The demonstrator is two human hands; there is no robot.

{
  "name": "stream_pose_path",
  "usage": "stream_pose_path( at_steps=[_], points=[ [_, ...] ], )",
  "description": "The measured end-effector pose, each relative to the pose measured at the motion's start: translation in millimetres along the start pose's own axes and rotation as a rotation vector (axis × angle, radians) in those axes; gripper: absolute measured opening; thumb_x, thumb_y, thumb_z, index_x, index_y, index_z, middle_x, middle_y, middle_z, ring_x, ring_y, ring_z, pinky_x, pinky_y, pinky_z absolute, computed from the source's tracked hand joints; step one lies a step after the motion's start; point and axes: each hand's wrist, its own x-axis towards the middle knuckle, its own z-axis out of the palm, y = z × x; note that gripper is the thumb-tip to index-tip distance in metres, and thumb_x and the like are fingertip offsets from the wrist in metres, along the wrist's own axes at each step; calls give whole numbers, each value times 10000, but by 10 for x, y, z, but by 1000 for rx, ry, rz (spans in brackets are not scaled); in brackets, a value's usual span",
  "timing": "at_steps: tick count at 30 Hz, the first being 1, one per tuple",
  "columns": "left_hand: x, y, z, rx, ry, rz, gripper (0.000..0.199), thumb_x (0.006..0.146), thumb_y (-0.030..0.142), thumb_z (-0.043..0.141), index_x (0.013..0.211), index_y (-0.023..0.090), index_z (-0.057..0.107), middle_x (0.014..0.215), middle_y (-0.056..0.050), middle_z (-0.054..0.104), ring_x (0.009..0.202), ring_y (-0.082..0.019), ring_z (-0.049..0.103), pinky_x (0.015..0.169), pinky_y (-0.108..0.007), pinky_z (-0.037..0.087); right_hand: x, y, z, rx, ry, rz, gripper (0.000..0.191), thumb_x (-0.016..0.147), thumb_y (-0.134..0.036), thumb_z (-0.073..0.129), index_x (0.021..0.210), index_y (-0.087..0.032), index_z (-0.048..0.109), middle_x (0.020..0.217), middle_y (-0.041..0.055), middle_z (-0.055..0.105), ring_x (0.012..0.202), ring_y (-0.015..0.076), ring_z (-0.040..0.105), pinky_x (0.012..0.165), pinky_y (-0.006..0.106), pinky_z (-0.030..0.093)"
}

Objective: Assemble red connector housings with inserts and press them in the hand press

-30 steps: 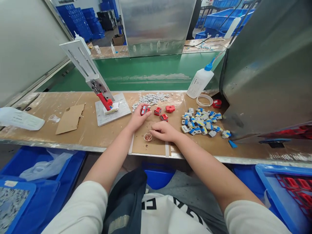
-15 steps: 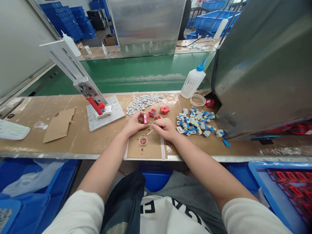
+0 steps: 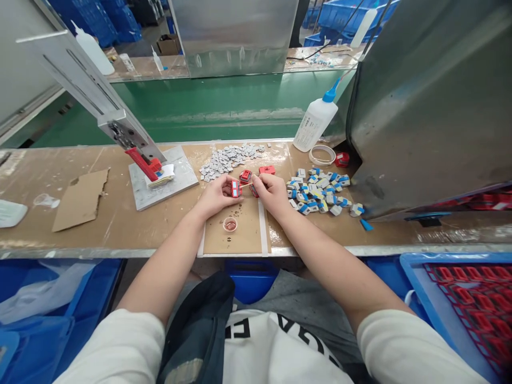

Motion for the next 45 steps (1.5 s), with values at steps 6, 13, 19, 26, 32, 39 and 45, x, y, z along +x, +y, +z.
stream_pose_path(
  at_steps=[6, 13, 19, 26, 32, 39, 45],
  points=[
    [7, -1, 1, -1, 1, -28, 576, 656, 308, 976, 1085, 176, 615, 860, -1, 709, 746, -145, 681, 709, -272, 562, -3, 29, 21, -72, -45, 10, 566, 1051, -566, 502, 617, -223, 379, 592, -28, 399, 595, 127, 385, 608, 298, 304],
    [20, -3, 9, -23, 10, -35, 585, 642, 316, 976, 1077, 177, 611, 855, 1, 706, 740, -146, 675, 698, -272, 559, -28, -58, -54, 89, 17, -97, 577, 1085, -578, 463, 643, -236, 320, 600, -40, 336, 573, 125, 342, 598, 297, 305],
    [50, -1, -23, -38, 32, -2, 607, 619, 346, 986, 1060, 171, 606, 915, -19, 721, 787, -158, 694, 750, -292, 565, -149, -201, -20, -43, -508, -418, 546, 1104, -454, 442, 611, -227, 384, 590, -13, 440, 576, 137, 423, 612, 311, 312],
    [43, 37, -23, -42, 91, 9, 573, 645, 380, 951, 1052, 186, 598, 929, -25, 732, 801, -174, 711, 762, -307, 574, -171, -371, -132, -424, -581, -401, 506, 1118, -552, 448, 840, -197, 679, 861, 72, 712, 775, 182, 606, 682, 308, 335],
    [66, 40, -16, -89, 232, 28, 553, 697, 444, 912, 1071, 217, 573, 974, -23, 740, 787, -173, 709, 695, -284, 569, 258, -169, -655, -551, -144, 86, 421, 1109, -438, 487, 867, -202, 738, 854, 60, 723, 807, 199, 630, 715, 308, 376],
    [123, -23, -99, -58, 394, 105, 545, 739, 445, 880, 1131, 212, 582, 1077, -42, 731, 754, -138, 681, 696, -264, 534, 1109, 71, -210, -624, -443, 229, 173, 966, -244, 684, 1005, -206, 848, 1085, 75, 819, 946, 224, 694, 807, 307, 453],
    [134, -70, -123, -35, 388, 88, 560, 738, 442, 878, 1151, 208, 582, 1096, -34, 731, 642, -97, 631, 659, -251, 493, 1285, 152, 222, -590, -523, 299, 58, 857, -221, 809, 832, -170, 819, 846, 70, 803, 747, 180, 659, 727, 274, 476]
  ],
)
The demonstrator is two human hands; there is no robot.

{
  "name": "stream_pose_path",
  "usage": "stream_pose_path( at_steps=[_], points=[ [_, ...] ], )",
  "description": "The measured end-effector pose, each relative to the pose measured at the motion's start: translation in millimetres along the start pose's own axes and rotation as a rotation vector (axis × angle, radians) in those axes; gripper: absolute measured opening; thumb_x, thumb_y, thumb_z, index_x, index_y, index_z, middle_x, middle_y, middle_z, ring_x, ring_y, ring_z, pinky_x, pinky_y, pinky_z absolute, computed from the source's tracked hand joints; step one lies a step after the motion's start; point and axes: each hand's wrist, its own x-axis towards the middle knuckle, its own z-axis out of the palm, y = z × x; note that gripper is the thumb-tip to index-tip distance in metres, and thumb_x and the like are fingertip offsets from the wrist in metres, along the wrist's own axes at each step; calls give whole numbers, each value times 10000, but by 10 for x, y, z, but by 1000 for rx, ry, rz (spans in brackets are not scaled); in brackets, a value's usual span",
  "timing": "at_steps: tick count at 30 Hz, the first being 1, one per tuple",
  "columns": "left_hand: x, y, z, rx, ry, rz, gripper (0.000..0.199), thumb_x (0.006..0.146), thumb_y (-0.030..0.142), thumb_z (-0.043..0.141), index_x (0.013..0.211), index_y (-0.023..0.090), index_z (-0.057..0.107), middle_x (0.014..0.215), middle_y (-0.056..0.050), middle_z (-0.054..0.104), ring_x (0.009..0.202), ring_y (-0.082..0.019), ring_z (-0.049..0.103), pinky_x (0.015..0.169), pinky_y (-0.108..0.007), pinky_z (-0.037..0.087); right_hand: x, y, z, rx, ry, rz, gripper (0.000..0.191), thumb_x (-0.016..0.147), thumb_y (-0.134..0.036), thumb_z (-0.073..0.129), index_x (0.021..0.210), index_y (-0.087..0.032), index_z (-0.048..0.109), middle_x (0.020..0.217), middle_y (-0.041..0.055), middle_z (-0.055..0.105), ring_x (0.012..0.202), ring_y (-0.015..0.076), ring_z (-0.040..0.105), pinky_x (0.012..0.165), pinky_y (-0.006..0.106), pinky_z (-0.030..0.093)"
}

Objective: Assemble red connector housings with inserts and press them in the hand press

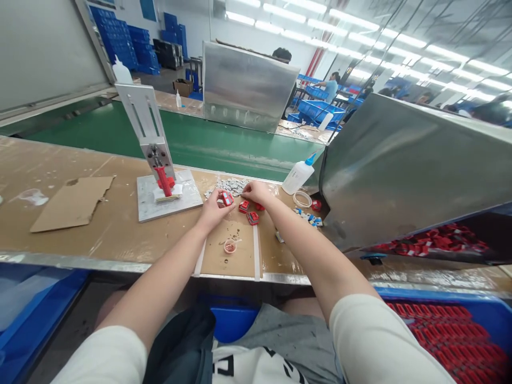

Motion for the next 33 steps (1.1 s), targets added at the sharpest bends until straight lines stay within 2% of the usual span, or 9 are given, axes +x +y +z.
stream_pose_path(
  at_steps=[4, 7, 10, 13, 17, 20, 25, 29, 33],
  points=[
    [-35, 47, -2, 28, 0, -7, 540, 752, 433, 873, 1150, 221, 577, 1079, -21, 723, 677, -113, 642, 692, -263, 499, 25, 30, 61, 68, 30, -8, 99, 828, -192, 816, 755, -156, 758, 768, 54, 769, 710, 159, 644, 715, 261, 495],
    [-74, 103, 5, 24, -36, 14, 511, 785, 438, 847, 1157, 237, 561, 1071, -8, 706, 685, -118, 623, 699, -270, 498, -95, 62, 56, 137, 102, -35, 90, 887, -229, 753, 847, -151, 735, 839, 57, 781, 732, 156, 678, 723, 261, 531],
    [-92, 119, 20, -16, -105, 47, 488, 848, 459, 802, 1207, 258, 541, 1073, 4, 674, 695, -119, 622, 697, -267, 496, -374, 80, 87, 285, 210, -95, 177, 949, -343, 688, 936, -168, 714, 914, 71, 791, 778, 179, 731, 724, 286, 576],
    [-97, 99, 34, -54, -175, 46, 494, 900, 472, 754, 1281, 289, 498, 1028, 21, 641, 696, -125, 619, 690, -264, 500, -726, 85, 186, 520, 351, -172, 257, 890, -453, 752, 875, -198, 724, 851, 69, 788, 775, 222, 749, 714, 334, 602],
    [-135, 123, 29, 74, -215, 102, 453, 959, 428, 670, 1340, 294, 464, 1014, 13, 618, 815, -162, 623, 817, -303, 514, -1030, 72, 315, 671, 391, -205, 251, 866, -468, 780, 901, -219, 784, 830, 61, 797, 717, 224, 736, 695, 354, 613],
    [-173, 203, 27, 234, -225, 123, 423, 958, 340, 619, 1346, 283, 460, 1075, -13, 624, 937, -202, 631, 936, -356, 499, -1063, 74, 360, 693, 402, -279, 209, 899, -435, 764, 926, -234, 815, 875, 62, 805, 764, 225, 743, 736, 361, 622],
    [-191, 285, 53, 325, -246, 74, 426, 945, 311, 585, 1346, 271, 446, 1084, -28, 617, 962, -228, 632, 948, -376, 496, -995, 76, 429, 628, 430, -496, 222, 1008, -374, 643, 1010, -260, 834, 999, 74, 796, 851, 209, 738, 806, 365, 621],
    [-182, 262, 75, 372, -246, 44, 457, 939, 310, 586, 1370, 266, 439, 1095, -39, 629, 971, -242, 637, 939, -385, 500, -983, 33, 492, 642, 447, -488, 209, 1013, -340, 633, 1065, -246, 812, 1025, 74, 797, 892, 208, 733, 832, 355, 608],
    [-189, 244, 88, 437, -260, 32, 500, 935, 291, 573, 1414, 269, 430, 1159, -61, 639, 1011, -266, 642, 973, -424, 499, -983, 18, 513, 669, 430, -447, 149, 979, -333, 681, 991, -227, 785, 953, 59, 800, 829, 203, 717, 797, 340, 592]
  ],
)
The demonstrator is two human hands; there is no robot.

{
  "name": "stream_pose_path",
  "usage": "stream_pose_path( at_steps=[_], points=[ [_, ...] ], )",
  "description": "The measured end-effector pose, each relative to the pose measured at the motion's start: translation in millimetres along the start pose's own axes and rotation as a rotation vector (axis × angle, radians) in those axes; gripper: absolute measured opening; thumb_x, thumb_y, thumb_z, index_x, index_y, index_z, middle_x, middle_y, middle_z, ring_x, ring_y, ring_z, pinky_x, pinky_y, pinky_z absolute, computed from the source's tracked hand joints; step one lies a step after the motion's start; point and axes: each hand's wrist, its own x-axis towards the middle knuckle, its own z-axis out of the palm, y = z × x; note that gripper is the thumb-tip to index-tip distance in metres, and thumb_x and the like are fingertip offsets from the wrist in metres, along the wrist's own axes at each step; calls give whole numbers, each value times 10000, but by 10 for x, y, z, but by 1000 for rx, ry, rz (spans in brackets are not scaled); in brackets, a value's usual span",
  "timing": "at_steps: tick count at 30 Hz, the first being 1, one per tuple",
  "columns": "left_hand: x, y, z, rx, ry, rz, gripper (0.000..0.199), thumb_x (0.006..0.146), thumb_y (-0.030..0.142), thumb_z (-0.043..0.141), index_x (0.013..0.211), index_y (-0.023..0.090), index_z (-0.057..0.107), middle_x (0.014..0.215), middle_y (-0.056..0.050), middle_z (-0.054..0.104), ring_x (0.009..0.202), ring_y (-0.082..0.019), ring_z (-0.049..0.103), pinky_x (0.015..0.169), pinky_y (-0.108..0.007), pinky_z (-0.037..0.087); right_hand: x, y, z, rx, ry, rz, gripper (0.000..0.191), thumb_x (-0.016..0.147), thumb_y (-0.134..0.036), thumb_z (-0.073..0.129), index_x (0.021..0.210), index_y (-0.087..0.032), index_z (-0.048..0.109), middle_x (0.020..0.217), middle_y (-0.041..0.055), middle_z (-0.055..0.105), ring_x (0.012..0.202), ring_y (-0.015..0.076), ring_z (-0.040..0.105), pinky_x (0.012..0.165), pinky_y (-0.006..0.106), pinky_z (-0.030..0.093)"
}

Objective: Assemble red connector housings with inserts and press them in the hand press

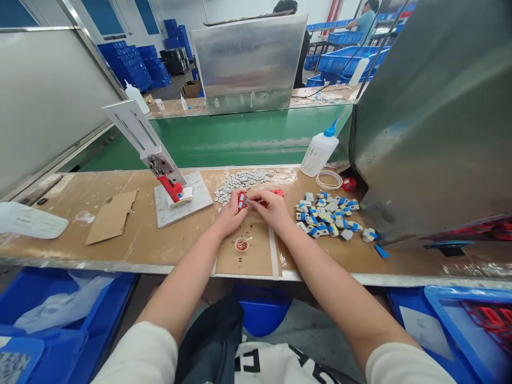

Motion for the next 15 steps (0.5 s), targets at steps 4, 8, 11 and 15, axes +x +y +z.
stream_pose_path(
  at_steps=[4, 8, 11, 15],
  points=[
    [-8, -3, 0, -11, -6, -1, 483, 964, 331, 534, 1430, 267, 426, 1246, -77, 628, 1116, -282, 635, 1021, -427, 484, -5, 20, 6, -38, 4, -37, 142, 981, -329, 676, 939, -228, 767, 931, 56, 790, 816, 203, 701, 779, 338, 573],
    [-12, -19, 3, -43, 23, 61, 404, 1005, 330, 455, 1396, 230, 421, 1284, -98, 605, 1155, -264, 608, 1046, -403, 476, -22, -12, 62, -40, 47, -115, 151, 1000, -308, 655, 909, -231, 748, 937, 67, 772, 850, 214, 695, 801, 357, 571],
    [-20, -12, 18, -76, 64, 94, 393, 1028, 351, 434, 1393, 209, 397, 1233, -106, 600, 1131, -260, 595, 1046, -399, 473, -32, -60, 124, -9, 115, -90, 157, 1006, -321, 660, 922, -232, 759, 987, 84, 763, 915, 224, 695, 808, 361, 575],
    [-33, 13, 32, -108, 80, 82, 381, 1030, 343, 415, 1389, 218, 389, 1229, -97, 589, 1104, -247, 596, 1036, -385, 471, -34, -83, 193, 159, 145, 71, 169, 977, -374, 701, 949, -220, 764, 952, 70, 760, 857, 208, 693, 771, 348, 585]
  ],
)
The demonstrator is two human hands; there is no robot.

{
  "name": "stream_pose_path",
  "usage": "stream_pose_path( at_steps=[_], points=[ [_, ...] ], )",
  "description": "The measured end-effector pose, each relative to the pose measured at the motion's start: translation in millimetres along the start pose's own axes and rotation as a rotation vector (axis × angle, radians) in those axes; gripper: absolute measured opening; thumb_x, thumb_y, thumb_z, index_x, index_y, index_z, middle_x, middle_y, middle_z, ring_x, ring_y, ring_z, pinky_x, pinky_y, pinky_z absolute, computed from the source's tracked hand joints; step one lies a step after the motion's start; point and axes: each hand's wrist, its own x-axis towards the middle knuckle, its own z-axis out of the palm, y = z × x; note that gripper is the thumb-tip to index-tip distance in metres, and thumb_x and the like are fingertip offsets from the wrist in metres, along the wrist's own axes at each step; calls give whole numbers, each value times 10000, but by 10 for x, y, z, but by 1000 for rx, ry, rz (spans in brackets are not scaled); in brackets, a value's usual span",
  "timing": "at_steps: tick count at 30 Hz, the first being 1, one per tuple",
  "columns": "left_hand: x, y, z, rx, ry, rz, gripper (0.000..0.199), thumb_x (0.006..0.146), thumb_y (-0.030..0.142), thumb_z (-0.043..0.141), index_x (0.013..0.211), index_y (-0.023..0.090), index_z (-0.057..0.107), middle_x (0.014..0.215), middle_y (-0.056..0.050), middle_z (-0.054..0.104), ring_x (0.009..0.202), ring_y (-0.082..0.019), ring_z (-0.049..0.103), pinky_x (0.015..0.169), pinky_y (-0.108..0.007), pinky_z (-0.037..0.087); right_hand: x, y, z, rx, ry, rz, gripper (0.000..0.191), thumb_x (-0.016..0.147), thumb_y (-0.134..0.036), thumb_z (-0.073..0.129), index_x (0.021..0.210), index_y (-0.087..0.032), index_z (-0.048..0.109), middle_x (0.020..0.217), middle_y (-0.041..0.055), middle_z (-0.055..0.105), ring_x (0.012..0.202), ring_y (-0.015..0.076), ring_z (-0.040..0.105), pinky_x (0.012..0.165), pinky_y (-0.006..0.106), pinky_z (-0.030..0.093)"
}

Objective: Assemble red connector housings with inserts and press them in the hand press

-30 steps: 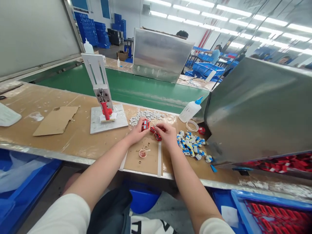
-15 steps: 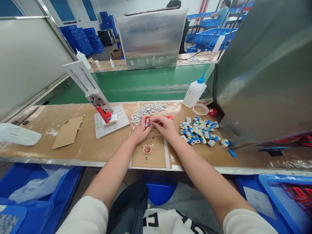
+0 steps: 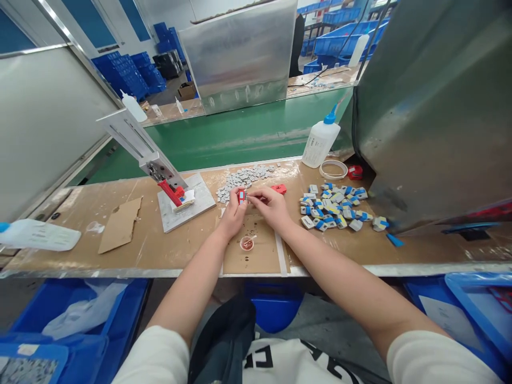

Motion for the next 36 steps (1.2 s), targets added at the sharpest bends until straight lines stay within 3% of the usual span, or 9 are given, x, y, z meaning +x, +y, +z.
stream_pose_path(
  at_steps=[4, 9, 15, 24, 32, 36],
  points=[
    [0, 2, -7, 16, 7, -22, 409, 992, 268, 414, 1399, 240, 380, 1313, -97, 567, 1178, -242, 589, 1070, -377, 458, 4, -1, 0, 83, -22, 97, 208, 962, -416, 709, 956, -213, 756, 941, 65, 763, 792, 195, 687, 721, 334, 590],
    [4, 6, -10, 73, 11, -7, 406, 1004, 274, 405, 1407, 246, 363, 1347, -103, 550, 1209, -239, 580, 1089, -363, 444, 4, -51, -59, -140, -31, -163, 150, 1016, -291, 643, 924, -226, 742, 939, 69, 760, 858, 208, 682, 814, 356, 576],
    [-2, 0, 10, 76, 29, 25, 391, 1005, 294, 412, 1389, 231, 370, 1283, -101, 576, 1135, -239, 599, 1037, -372, 470, -11, -69, -40, -193, 21, -281, 135, 1046, -217, 625, 955, -217, 724, 958, 71, 760, 895, 207, 708, 834, 346, 590],
    [-17, -5, 21, 49, 61, 25, 371, 1021, 296, 413, 1384, 225, 388, 1247, -96, 595, 1138, -240, 609, 1034, -391, 488, -26, -78, -35, -170, 36, -276, 109, 1037, -222, 646, 981, -220, 739, 998, 76, 767, 908, 210, 729, 812, 364, 617],
    [-23, -75, 16, 85, 19, 53, 367, 1033, 303, 406, 1386, 206, 387, 1144, -81, 609, 970, -230, 618, 920, -391, 509, -23, -40, -48, -255, -44, -386, 185, 1082, -221, 553, 1006, -213, 720, 1040, 105, 748, 979, 222, 720, 858, 387, 616],
    [-29, -102, -10, 98, 23, 91, 381, 1025, 323, 439, 1386, 209, 394, 1191, -89, 600, 1032, -234, 618, 954, -391, 502, -27, -63, -37, -204, -63, -345, 179, 1078, -233, 561, 978, -212, 708, 1021, 97, 741, 946, 214, 710, 828, 369, 600]
  ],
)
